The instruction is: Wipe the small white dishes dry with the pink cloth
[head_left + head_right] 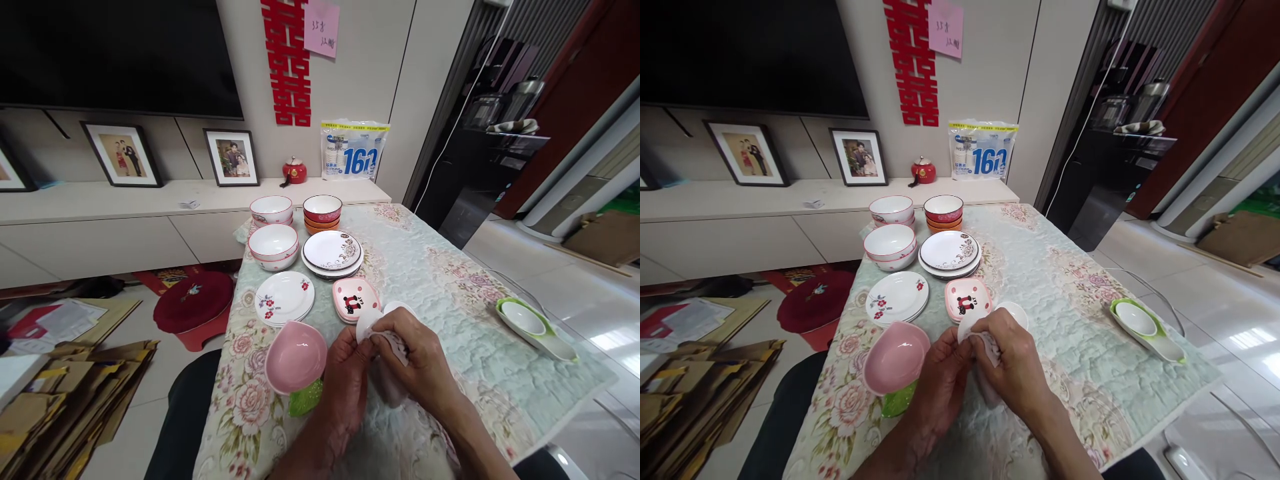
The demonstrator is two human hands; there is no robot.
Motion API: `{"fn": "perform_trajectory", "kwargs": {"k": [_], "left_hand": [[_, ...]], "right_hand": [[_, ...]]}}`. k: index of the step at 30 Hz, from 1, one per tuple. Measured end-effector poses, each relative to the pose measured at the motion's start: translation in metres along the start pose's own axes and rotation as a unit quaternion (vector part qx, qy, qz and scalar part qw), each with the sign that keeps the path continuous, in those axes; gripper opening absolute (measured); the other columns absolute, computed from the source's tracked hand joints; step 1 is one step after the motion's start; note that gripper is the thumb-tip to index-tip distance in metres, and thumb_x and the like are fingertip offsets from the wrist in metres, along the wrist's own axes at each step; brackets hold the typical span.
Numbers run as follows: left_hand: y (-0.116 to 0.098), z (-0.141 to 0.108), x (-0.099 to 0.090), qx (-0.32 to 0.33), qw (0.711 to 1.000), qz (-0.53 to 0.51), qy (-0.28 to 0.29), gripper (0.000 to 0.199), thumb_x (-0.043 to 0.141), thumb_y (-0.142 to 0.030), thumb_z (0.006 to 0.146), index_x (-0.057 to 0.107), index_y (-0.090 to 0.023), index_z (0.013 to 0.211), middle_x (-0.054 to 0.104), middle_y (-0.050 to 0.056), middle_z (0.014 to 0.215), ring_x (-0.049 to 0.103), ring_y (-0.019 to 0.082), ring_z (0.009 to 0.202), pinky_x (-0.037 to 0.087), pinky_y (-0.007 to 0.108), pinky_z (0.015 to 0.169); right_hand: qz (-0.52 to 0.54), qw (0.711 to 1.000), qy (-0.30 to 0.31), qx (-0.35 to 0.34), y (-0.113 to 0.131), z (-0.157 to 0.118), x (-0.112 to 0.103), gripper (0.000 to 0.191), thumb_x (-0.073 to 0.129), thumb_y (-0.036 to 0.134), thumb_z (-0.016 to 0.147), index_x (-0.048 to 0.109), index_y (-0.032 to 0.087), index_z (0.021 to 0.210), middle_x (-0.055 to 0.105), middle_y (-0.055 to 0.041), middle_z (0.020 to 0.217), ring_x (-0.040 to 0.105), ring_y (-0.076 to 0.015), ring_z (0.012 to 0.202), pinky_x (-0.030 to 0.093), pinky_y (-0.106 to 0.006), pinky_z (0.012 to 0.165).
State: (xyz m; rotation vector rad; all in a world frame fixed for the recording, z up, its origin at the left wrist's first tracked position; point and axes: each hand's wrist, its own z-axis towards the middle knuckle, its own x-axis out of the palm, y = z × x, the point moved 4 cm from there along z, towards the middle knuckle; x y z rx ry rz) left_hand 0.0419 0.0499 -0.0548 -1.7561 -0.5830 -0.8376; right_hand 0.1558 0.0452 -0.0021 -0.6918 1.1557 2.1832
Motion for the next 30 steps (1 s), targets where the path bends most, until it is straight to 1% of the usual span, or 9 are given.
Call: {"fn": "perform_trajectory", "kwargs": {"k": [6,10,13,15,19,20,24,25,30], "left_hand": [[-0.004,0.001,-0.004,-0.002,0.999,-0.021,-0.034,0.032,0.090,-0.031,0.065,0.073,-0.014,0.086,0.074,0.005,0.084,0.063,0.016,0.079,0.048,0.025,0.072],[-0.003,0.002,-0.007,-0.008,0.999,-0.038,-0.032,0.035,0.092,-0.031,0.064,0.073,-0.013,0.088,0.072,0.004,0.083,0.063,0.015,0.081,0.050,0.026,0.077],[-0.002,0.003,-0.008,0.001,0.998,-0.047,-0.034,0.036,0.092,-0.032,0.065,0.073,-0.012,0.088,0.073,0.005,0.086,0.065,0.016,0.084,0.052,0.026,0.078],[-0.002,0.004,-0.008,0.004,0.998,-0.053,-0.030,0.036,0.091,-0.032,0.067,0.074,-0.012,0.092,0.075,0.007,0.092,0.067,0.019,0.089,0.053,0.028,0.081],[-0.004,0.005,-0.006,0.003,0.998,-0.062,-0.016,0.034,0.088,-0.031,0.070,0.075,-0.012,0.095,0.077,0.010,0.097,0.070,0.024,0.099,0.055,0.031,0.088],[-0.004,0.005,-0.006,0.004,0.998,-0.063,-0.016,0.033,0.088,-0.031,0.071,0.075,-0.012,0.094,0.077,0.010,0.097,0.070,0.024,0.099,0.055,0.031,0.088],[-0.006,0.005,-0.006,0.001,0.998,-0.067,-0.021,0.033,0.089,-0.030,0.069,0.075,-0.012,0.093,0.077,0.009,0.097,0.070,0.022,0.095,0.056,0.029,0.084],[-0.006,0.005,-0.006,-0.001,0.998,-0.066,-0.019,0.035,0.090,-0.031,0.068,0.075,-0.012,0.093,0.077,0.009,0.097,0.070,0.022,0.094,0.056,0.029,0.084],[-0.003,0.002,-0.003,-0.027,0.998,-0.047,-0.017,0.041,0.093,-0.032,0.062,0.077,-0.012,0.093,0.077,0.009,0.097,0.068,0.022,0.095,0.052,0.031,0.090]], "right_hand": [[0.000,0.995,0.102,-0.012,0.001,0.000,-0.004,0.015,0.056,0.011,0.092,0.062,0.024,0.095,0.060,-0.0025,0.089,0.061,-0.0174,0.080,0.046,-0.028,0.067],[-0.025,0.991,0.128,-0.009,-0.004,-0.001,-0.008,0.016,0.057,0.009,0.091,0.061,0.024,0.096,0.060,-0.0028,0.092,0.061,-0.0187,0.085,0.046,-0.029,0.069],[-0.022,0.993,0.113,0.000,-0.012,-0.001,-0.011,0.014,0.056,0.012,0.093,0.061,0.024,0.099,0.060,-0.0027,0.093,0.062,-0.0177,0.083,0.048,-0.029,0.070],[-0.021,0.996,0.083,0.004,-0.017,-0.001,-0.013,0.011,0.055,0.016,0.096,0.062,0.023,0.101,0.061,-0.0028,0.093,0.062,-0.0175,0.082,0.048,-0.030,0.071],[-0.028,0.999,0.026,0.037,-0.025,-0.001,-0.016,0.005,0.057,0.024,0.098,0.062,0.023,0.097,0.063,-0.0030,0.090,0.063,-0.0186,0.082,0.048,-0.031,0.071],[-0.023,0.998,0.030,0.044,-0.025,-0.001,-0.016,0.004,0.058,0.024,0.097,0.062,0.023,0.096,0.064,-0.0028,0.089,0.063,-0.0185,0.081,0.048,-0.030,0.070],[0.009,0.994,0.097,0.044,-0.019,-0.002,-0.014,0.003,0.059,0.022,0.095,0.061,0.023,0.094,0.064,-0.0014,0.088,0.063,-0.0172,0.078,0.048,-0.029,0.069],[0.011,0.994,0.100,0.044,-0.018,-0.001,-0.015,0.003,0.059,0.022,0.095,0.061,0.023,0.094,0.064,-0.0013,0.087,0.063,-0.0172,0.078,0.048,-0.029,0.069],[-0.014,0.997,0.024,0.072,-0.022,0.001,-0.024,0.010,0.056,0.029,0.098,0.064,0.023,0.094,0.066,-0.0025,0.088,0.063,-0.0186,0.079,0.047,-0.030,0.069]]}}
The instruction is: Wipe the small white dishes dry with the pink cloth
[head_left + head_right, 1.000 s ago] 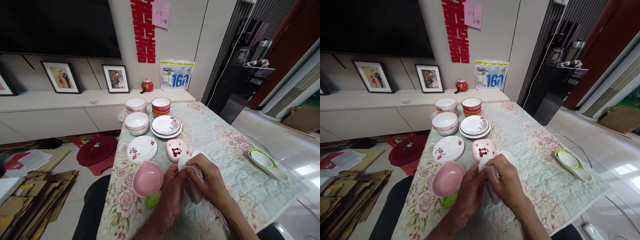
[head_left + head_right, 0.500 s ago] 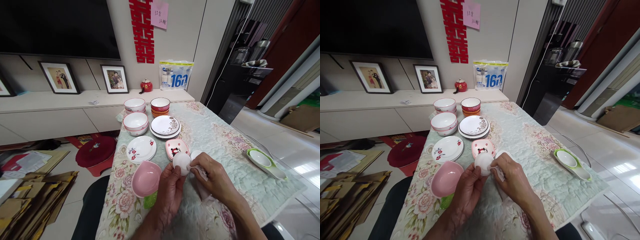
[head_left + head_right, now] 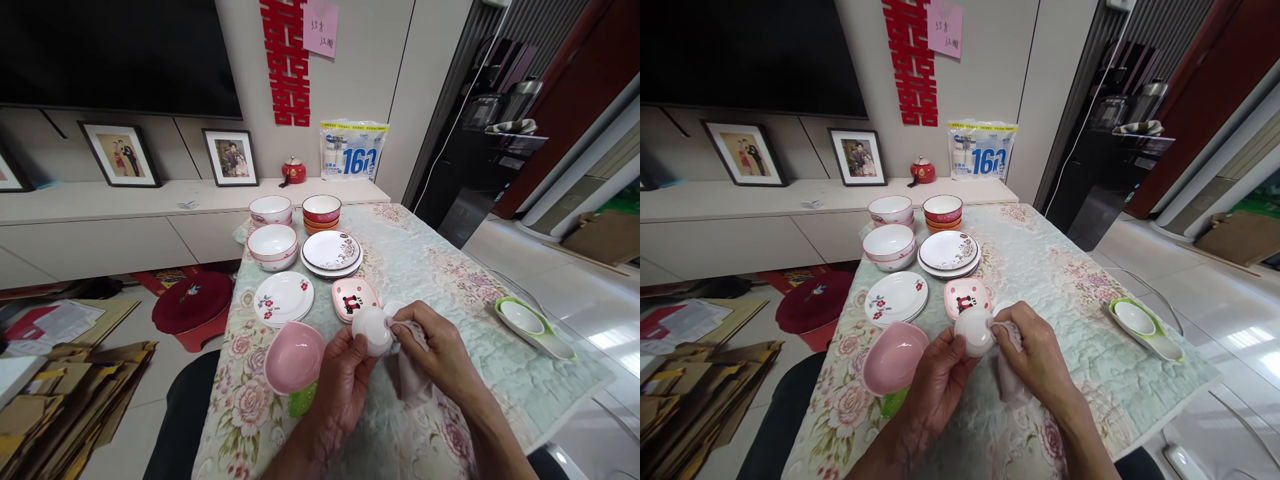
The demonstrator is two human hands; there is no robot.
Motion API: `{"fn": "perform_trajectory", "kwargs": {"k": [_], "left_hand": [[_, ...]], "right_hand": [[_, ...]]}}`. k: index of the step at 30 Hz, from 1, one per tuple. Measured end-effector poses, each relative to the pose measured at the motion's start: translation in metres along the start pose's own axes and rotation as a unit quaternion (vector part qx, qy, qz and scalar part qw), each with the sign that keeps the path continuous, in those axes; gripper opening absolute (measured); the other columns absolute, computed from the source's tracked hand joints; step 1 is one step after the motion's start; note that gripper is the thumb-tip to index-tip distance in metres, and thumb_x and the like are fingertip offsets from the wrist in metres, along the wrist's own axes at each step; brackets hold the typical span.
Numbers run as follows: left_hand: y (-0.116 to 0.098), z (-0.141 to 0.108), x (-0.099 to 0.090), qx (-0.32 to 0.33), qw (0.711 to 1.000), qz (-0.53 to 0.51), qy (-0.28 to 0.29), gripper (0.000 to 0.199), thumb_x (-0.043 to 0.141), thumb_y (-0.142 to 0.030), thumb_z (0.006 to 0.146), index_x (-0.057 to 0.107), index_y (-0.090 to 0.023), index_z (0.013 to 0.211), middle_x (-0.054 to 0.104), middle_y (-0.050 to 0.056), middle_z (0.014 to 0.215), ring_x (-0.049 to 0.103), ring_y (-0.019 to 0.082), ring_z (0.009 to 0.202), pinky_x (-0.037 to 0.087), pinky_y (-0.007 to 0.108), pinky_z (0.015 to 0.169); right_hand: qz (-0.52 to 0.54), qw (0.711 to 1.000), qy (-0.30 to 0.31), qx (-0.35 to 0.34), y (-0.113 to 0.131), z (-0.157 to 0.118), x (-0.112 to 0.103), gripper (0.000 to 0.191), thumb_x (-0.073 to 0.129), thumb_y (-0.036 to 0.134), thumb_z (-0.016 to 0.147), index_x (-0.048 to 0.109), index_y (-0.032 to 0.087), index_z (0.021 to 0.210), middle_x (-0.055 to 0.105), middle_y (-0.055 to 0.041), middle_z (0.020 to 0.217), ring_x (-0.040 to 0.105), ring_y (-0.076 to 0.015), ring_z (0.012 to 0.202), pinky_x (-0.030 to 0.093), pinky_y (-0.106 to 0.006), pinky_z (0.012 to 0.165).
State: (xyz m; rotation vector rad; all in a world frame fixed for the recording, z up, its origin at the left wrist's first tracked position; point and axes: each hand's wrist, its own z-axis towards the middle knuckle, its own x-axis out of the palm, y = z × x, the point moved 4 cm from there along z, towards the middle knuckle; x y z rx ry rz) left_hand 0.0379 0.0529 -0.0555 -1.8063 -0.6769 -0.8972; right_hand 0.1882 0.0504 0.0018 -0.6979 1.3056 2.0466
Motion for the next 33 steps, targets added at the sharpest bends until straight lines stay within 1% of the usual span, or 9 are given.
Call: {"fn": "perform_trajectory", "kwargs": {"k": [4,10,12,16,19,23,27,30,33], "left_hand": [[0.006,-0.004,0.002,-0.001,0.998,0.062,0.022,0.034,0.091,-0.033,0.064,0.076,-0.013,0.087,0.076,0.007,0.087,0.065,0.020,0.084,0.049,0.031,0.081],[0.009,-0.006,0.002,0.017,0.992,0.122,0.028,0.022,0.085,-0.029,0.068,0.072,-0.016,0.080,0.069,0.002,0.074,0.055,0.016,0.073,0.042,0.027,0.070],[0.007,-0.006,0.003,0.022,0.992,0.122,0.030,0.023,0.085,-0.031,0.069,0.073,-0.015,0.081,0.069,0.003,0.077,0.056,0.017,0.075,0.043,0.028,0.073],[0.002,-0.004,0.004,0.035,0.995,0.086,0.030,0.031,0.088,-0.035,0.068,0.075,-0.014,0.087,0.073,0.005,0.083,0.061,0.018,0.081,0.047,0.029,0.080],[0.001,-0.002,0.004,0.038,0.997,0.053,0.036,0.032,0.090,-0.034,0.067,0.077,-0.015,0.090,0.075,0.006,0.087,0.065,0.019,0.085,0.050,0.031,0.083],[0.001,0.000,0.002,0.029,0.998,0.019,0.043,0.036,0.091,-0.033,0.066,0.078,-0.015,0.095,0.077,0.008,0.096,0.068,0.023,0.094,0.053,0.034,0.090],[0.004,-0.001,0.001,-0.007,0.999,0.026,0.028,0.039,0.090,-0.034,0.068,0.078,-0.017,0.101,0.076,0.010,0.106,0.067,0.024,0.099,0.056,0.038,0.088],[0.006,-0.002,0.001,-0.027,0.998,0.034,0.035,0.041,0.088,-0.036,0.071,0.076,-0.018,0.107,0.075,0.011,0.112,0.067,0.025,0.102,0.058,0.038,0.084],[0.008,-0.001,-0.001,-0.022,0.999,0.020,0.035,0.046,0.086,-0.036,0.074,0.073,-0.019,0.115,0.073,0.011,0.117,0.067,0.024,0.105,0.057,0.036,0.088]], "right_hand": [[-0.012,1.000,-0.016,-0.016,0.001,0.000,-0.003,0.010,0.057,0.028,0.097,0.065,0.023,0.093,0.066,-0.0032,0.089,0.064,-0.0193,0.081,0.048,-0.030,0.070],[0.009,0.998,0.015,-0.058,0.010,-0.002,-0.002,0.012,0.054,0.024,0.098,0.066,0.023,0.096,0.065,-0.0037,0.089,0.063,-0.0186,0.083,0.049,-0.031,0.074],[0.032,0.999,0.009,-0.029,0.006,0.000,-0.003,0.012,0.057,0.028,0.097,0.067,0.023,0.093,0.066,-0.0033,0.089,0.063,-0.0185,0.082,0.048,-0.030,0.073],[0.119,0.989,-0.001,0.088,-0.014,0.002,-0.002,0.021,0.061,0.041,0.094,0.066,0.021,0.089,0.066,-0.0010,0.081,0.060,-0.0173,0.073,0.046,-0.027,0.064],[0.218,0.964,0.021,0.151,-0.027,0.001,0.004,0.027,0.063,0.047,0.093,0.066,0.020,0.096,0.067,-0.0005,0.082,0.060,-0.0167,0.073,0.047,-0.027,0.065],[0.379,0.897,0.070,0.214,-0.031,-0.002,0.013,0.034,0.071,0.049,0.087,0.066,0.021,0.104,0.069,-0.0011,0.086,0.063,-0.0171,0.074,0.049,-0.027,0.068],[0.462,0.846,0.069,0.257,-0.027,-0.005,0.014,0.037,0.081,0.046,0.078,0.063,0.021,0.099,0.066,0.0010,0.077,0.061,-0.0155,0.064,0.049,-0.027,0.061],[0.455,0.851,0.073,0.253,-0.024,-0.006,0.013,0.037,0.081,0.046,0.078,0.062,0.021,0.097,0.066,0.0007,0.077,0.060,-0.0152,0.064,0.048,-0.027,0.060],[0.401,0.886,0.073,0.221,-0.020,-0.006,0.013,0.033,0.079,0.046,0.080,0.064,0.020,0.094,0.064,0.0010,0.075,0.056,-0.0138,0.063,0.044,-0.025,0.058]]}}
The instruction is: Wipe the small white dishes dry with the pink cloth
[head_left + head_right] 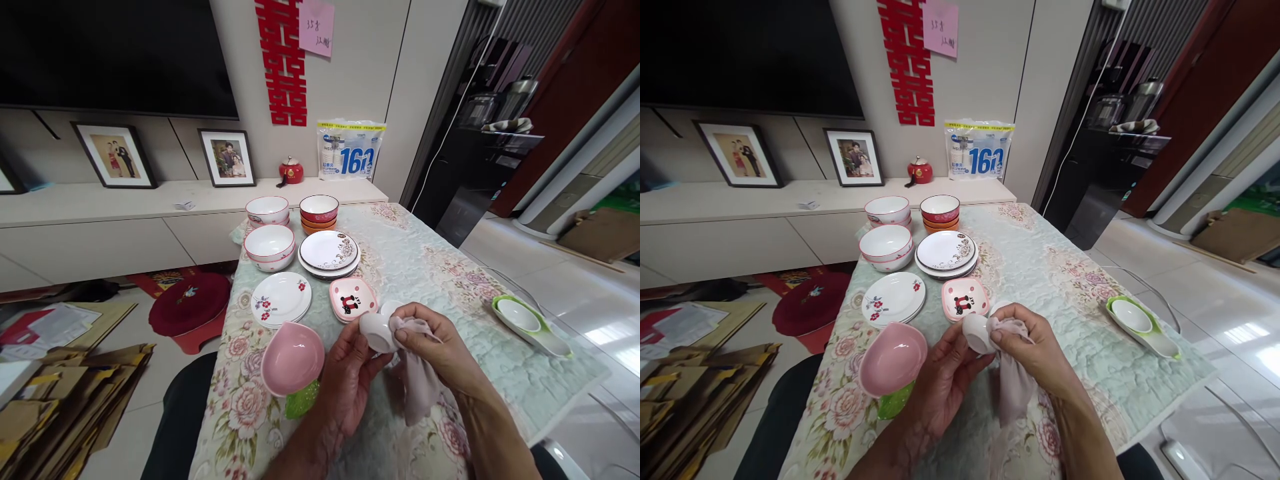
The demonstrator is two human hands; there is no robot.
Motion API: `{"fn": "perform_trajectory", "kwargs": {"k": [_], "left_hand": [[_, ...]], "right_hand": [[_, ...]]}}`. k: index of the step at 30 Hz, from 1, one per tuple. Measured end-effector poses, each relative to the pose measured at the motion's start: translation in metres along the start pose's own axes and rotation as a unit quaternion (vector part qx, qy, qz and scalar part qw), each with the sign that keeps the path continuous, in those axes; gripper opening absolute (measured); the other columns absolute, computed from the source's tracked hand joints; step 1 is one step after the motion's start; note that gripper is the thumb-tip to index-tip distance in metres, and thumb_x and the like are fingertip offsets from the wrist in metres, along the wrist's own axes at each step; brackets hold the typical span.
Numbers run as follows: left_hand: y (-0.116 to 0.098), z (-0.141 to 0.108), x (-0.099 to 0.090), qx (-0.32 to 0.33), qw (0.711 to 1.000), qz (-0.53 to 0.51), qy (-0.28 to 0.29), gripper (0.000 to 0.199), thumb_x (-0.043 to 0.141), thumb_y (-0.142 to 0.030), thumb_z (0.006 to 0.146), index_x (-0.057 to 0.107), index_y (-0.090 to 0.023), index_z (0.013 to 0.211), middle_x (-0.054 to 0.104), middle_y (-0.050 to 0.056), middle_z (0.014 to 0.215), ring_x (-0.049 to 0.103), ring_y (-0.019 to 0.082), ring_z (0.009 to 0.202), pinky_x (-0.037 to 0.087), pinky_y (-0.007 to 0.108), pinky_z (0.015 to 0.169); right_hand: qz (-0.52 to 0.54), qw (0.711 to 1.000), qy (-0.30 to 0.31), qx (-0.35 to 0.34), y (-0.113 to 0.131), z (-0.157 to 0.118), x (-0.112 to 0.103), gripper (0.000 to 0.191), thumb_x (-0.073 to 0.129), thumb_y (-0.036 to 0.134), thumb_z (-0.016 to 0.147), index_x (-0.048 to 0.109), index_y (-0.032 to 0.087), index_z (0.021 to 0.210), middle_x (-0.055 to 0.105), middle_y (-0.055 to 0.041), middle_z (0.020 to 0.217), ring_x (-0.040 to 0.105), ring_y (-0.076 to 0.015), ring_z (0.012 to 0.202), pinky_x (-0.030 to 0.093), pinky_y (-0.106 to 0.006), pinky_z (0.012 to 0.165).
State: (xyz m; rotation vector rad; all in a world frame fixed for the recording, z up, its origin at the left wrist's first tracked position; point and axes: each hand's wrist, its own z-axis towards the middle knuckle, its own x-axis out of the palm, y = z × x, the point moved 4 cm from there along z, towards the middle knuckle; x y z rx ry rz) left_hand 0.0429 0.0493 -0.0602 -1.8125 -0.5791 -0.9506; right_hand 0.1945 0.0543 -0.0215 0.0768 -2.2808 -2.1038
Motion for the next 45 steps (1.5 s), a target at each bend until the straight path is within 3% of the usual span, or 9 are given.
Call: {"fn": "perform_trajectory", "kwargs": {"k": [6,14,18,23,29,32,37,42,45], "left_hand": [[0.003,0.001,0.000,-0.001,0.999,-0.048,-0.003,0.051,0.083,-0.036,0.080,0.066,-0.019,0.125,0.073,0.009,0.115,0.068,0.021,0.102,0.053,0.034,0.094],[-0.001,0.001,0.000,-0.011,0.995,-0.087,0.036,0.038,0.075,-0.028,0.087,0.066,-0.021,0.123,0.072,0.006,0.107,0.066,0.016,0.091,0.055,0.030,0.083],[-0.004,0.000,-0.001,-0.036,0.995,-0.096,0.001,0.033,0.072,-0.030,0.088,0.068,-0.014,0.117,0.073,0.012,0.112,0.067,0.022,0.097,0.058,0.035,0.081],[-0.002,-0.001,0.001,-0.070,0.993,-0.091,-0.019,0.028,0.065,-0.033,0.093,0.072,-0.012,0.110,0.074,0.013,0.106,0.068,0.024,0.093,0.059,0.036,0.074],[0.006,-0.001,0.003,-0.080,0.995,-0.049,0.034,0.037,0.069,-0.044,0.089,0.074,-0.011,0.104,0.073,0.011,0.098,0.065,0.019,0.085,0.054,0.028,0.070],[0.008,-0.001,0.003,-0.075,0.995,-0.038,0.049,0.032,0.072,-0.044,0.087,0.074,-0.013,0.097,0.073,0.010,0.097,0.063,0.019,0.086,0.053,0.028,0.071],[0.004,-0.002,0.005,-0.031,0.997,0.011,0.074,0.031,0.069,-0.041,0.090,0.075,-0.018,0.109,0.074,0.010,0.106,0.066,0.021,0.092,0.053,0.029,0.074],[-0.003,-0.001,-0.001,0.058,0.989,0.118,0.066,0.046,0.072,-0.039,0.088,0.066,-0.026,0.132,0.065,0.007,0.141,0.053,0.030,0.135,0.041,0.042,0.112],[-0.004,0.000,-0.006,0.110,0.974,0.179,0.082,0.048,0.071,-0.037,0.089,0.062,-0.031,0.136,0.055,0.004,0.152,0.041,0.030,0.146,0.029,0.044,0.121]], "right_hand": [[-0.142,0.987,0.030,-0.066,0.009,-0.004,0.015,0.018,0.071,0.038,0.088,0.068,0.021,0.093,0.064,0.0017,0.075,0.052,-0.0127,0.063,0.039,-0.024,0.059],[-0.199,0.968,0.102,-0.112,0.018,-0.006,0.024,0.012,0.067,0.033,0.092,0.073,0.022,0.094,0.069,-0.0006,0.083,0.061,-0.0163,0.076,0.045,-0.026,0.069],[-0.232,0.956,0.059,-0.169,0.023,-0.005,0.015,0.015,0.060,0.030,0.096,0.074,0.024,0.098,0.070,-0.0033,0.096,0.065,-0.0193,0.091,0.048,-0.030,0.081],[-0.356,0.913,-0.031,-0.197,0.020,-0.005,0.009,0.016,0.061,0.024,0.093,0.068,0.025,0.107,0.071,-0.0029,0.096,0.067,-0.0196,0.086,0.049,-0.030,0.075],[-0.394,0.873,0.008,-0.288,0.019,-0.011,0.030,0.012,0.059,0.017,0.093,0.064,0.024,0.102,0.068,-0.0026,0.094,0.066,-0.0177,0.085,0.050,-0.028,0.073],[-0.390,0.862,-0.025,-0.324,0.017,-0.008,0.033,0.013,0.058,0.013,0.092,0.064,0.023,0.097,0.064,-0.0040,0.097,0.065,-0.0176,0.090,0.050,-0.027,0.075],[-0.439,0.852,-0.077,-0.273,0.008,0.000,0.029,0.008,0.057,0.015,0.093,0.062,0.021,0.091,0.061,-0.0042,0.090,0.064,-0.0191,0.084,0.049,-0.029,0.073],[-0.490,0.858,-0.038,-0.150,0.004,0.000,0.028,0.013,0.054,0.018,0.091,0.060,0.020,0.080,0.059,-0.0026,0.083,0.060,-0.0184,0.072,0.043,-0.029,0.065],[-0.432,0.894,0.003,-0.119,0.006,-0.001,0.030,0.010,0.058,0.019,0.088,0.063,0.020,0.079,0.062,-0.0009,0.080,0.059,-0.0172,0.072,0.041,-0.028,0.064]]}}
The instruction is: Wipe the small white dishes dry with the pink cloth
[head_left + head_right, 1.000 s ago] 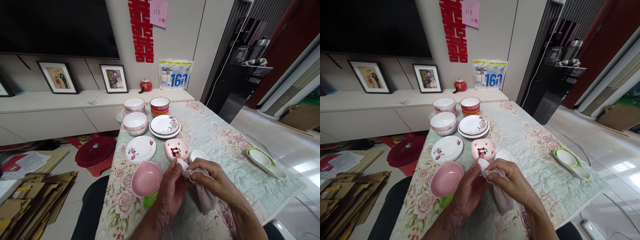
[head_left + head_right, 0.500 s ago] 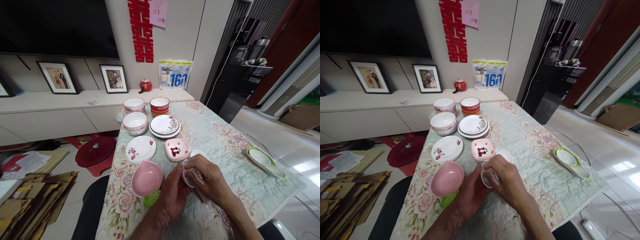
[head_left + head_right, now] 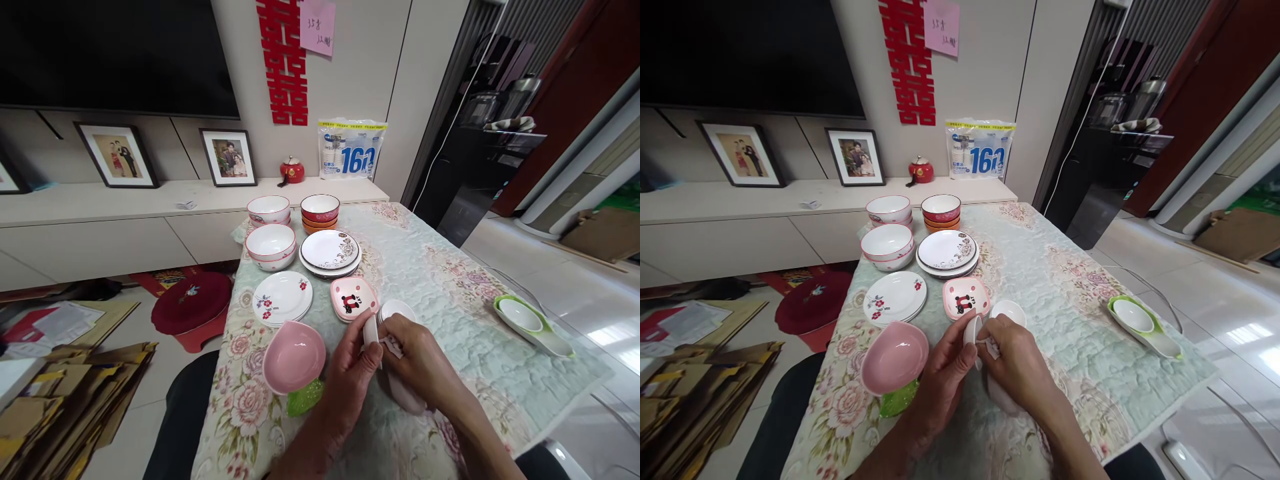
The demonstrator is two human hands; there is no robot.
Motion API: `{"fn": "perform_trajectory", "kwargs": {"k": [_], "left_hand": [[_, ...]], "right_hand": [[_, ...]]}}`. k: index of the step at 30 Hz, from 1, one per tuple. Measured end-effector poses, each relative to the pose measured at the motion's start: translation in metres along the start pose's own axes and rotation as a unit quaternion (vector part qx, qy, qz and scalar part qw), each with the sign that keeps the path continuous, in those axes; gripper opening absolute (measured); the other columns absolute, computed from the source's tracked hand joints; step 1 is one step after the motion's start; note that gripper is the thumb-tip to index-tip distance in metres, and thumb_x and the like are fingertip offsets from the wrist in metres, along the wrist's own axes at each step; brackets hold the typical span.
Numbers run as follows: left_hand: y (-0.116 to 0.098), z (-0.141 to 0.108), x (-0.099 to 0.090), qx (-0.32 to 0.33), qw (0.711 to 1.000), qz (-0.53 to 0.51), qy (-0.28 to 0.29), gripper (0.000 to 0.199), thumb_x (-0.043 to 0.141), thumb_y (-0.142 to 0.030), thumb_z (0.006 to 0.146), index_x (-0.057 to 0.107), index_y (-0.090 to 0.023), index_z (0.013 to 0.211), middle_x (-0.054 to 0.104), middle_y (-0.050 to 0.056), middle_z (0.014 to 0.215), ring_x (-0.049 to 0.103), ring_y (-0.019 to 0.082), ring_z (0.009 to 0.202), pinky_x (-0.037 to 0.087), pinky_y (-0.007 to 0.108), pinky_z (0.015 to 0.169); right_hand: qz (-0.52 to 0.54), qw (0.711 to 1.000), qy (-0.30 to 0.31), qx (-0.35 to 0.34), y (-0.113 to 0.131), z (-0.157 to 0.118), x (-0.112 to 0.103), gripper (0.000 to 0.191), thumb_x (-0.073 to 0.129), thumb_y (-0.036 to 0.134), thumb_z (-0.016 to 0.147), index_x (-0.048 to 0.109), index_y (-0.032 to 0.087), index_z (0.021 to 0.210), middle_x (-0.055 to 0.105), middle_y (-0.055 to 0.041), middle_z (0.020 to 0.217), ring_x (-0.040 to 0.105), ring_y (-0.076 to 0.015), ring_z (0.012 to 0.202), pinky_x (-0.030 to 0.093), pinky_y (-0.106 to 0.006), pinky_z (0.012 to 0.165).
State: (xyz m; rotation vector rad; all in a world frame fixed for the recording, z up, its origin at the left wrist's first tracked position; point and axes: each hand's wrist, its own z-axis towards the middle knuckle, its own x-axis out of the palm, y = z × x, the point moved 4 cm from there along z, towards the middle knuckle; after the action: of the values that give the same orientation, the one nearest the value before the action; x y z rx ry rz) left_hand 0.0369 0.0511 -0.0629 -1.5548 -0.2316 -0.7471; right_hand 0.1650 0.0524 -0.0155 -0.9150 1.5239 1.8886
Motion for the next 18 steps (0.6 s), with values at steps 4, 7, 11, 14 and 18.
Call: {"fn": "perform_trajectory", "kwargs": {"k": [4,7,11,14,18], "left_hand": [[0.004,-0.001,-0.002,0.012,1.000,0.010,0.010,0.050,0.067,-0.040,0.092,0.058,-0.031,0.141,0.050,0.005,0.156,0.038,0.031,0.148,0.027,0.047,0.123],[0.004,-0.002,0.002,-0.002,1.000,-0.014,0.017,0.052,0.070,-0.042,0.090,0.060,-0.030,0.139,0.049,0.006,0.157,0.036,0.032,0.149,0.024,0.048,0.124],[-0.001,-0.002,0.005,-0.031,0.995,-0.086,-0.027,0.049,0.078,-0.041,0.083,0.068,-0.030,0.129,0.055,0.006,0.152,0.040,0.032,0.146,0.029,0.047,0.122],[-0.005,-0.001,0.006,-0.039,0.993,-0.102,-0.048,0.045,0.080,-0.038,0.081,0.071,-0.028,0.124,0.057,0.005,0.150,0.040,0.030,0.146,0.028,0.044,0.122],[-0.005,-0.001,0.007,-0.061,0.993,-0.088,-0.043,0.046,0.079,-0.037,0.081,0.071,-0.026,0.126,0.058,0.007,0.149,0.043,0.031,0.144,0.034,0.042,0.118]], "right_hand": [[0.165,0.985,0.009,0.046,0.000,0.001,0.000,0.009,0.064,0.026,0.086,0.066,0.020,0.080,0.063,0.0016,0.075,0.057,-0.0151,0.070,0.041,-0.025,0.064],[0.257,0.963,-0.014,0.081,-0.002,0.001,0.000,0.013,0.066,0.031,0.086,0.066,0.019,0.081,0.061,0.0025,0.072,0.055,-0.0140,0.067,0.042,-0.024,0.062],[0.234,0.972,0.013,0.022,0.001,0.001,-0.001,0.011,0.066,0.028,0.088,0.068,0.020,0.081,0.064,0.0018,0.074,0.058,-0.0149,0.070,0.044,-0.025,0.065],[0.138,0.990,0.024,-0.035,0.000,0.000,-0.003,0.007,0.065,0.019,0.088,0.069,0.022,0.084,0.066,0.0006,0.081,0.062,-0.0167,0.078,0.045,-0.027,0.071],[0.002,0.999,-0.014,-0.033,-0.006,0.000,-0.004,0.011,0.059,0.017,0.091,0.065,0.022,0.083,0.064,-0.0016,0.085,0.063,-0.0185,0.079,0.047,-0.030,0.070]]}}
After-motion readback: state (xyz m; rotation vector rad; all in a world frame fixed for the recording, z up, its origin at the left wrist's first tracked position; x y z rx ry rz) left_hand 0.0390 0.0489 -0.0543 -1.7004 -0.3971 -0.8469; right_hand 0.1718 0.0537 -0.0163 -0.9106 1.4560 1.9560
